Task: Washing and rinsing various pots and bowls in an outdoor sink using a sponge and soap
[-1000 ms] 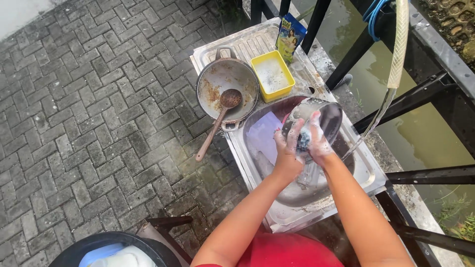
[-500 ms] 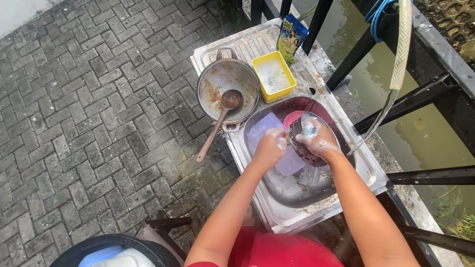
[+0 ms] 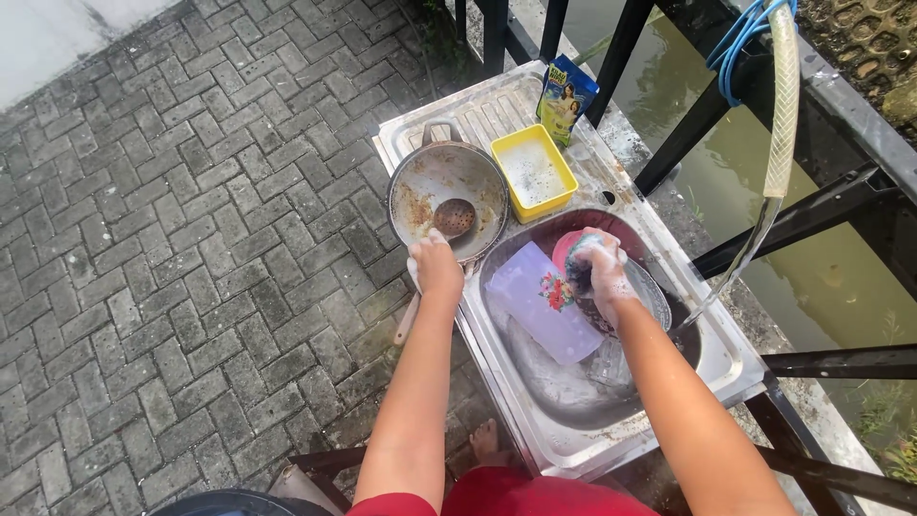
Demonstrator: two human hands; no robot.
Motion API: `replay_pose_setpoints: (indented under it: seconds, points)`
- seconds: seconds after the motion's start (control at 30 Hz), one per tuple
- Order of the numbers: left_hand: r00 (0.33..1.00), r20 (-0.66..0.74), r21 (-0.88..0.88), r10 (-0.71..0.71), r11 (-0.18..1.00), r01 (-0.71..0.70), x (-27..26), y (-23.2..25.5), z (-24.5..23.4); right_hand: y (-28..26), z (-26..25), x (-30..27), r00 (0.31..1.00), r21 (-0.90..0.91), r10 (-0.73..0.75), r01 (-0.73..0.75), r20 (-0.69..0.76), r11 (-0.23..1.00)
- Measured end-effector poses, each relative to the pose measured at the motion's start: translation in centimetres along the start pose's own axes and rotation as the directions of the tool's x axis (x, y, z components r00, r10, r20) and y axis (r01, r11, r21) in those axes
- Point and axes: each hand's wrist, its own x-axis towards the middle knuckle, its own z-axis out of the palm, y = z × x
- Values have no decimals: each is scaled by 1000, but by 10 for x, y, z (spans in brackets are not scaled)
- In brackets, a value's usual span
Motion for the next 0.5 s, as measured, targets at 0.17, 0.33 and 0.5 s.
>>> replay_pose_setpoints:
  seconds: [0.17, 0.33, 0.5]
  points:
    - [997, -78, -72, 2, 997, -7, 10, -8, 21, -28, 30, 21, 987, 129, 155, -158, 33, 979]
    - [990, -136, -393, -48, 919, -10, -33, 18, -57, -65, 42, 68, 999, 250, 11, -1, -36, 968]
    - [960, -242, -613, -138, 789, -41, 2, -4, 4, -80, 68, 147, 996, 359, -74, 87, -51, 929]
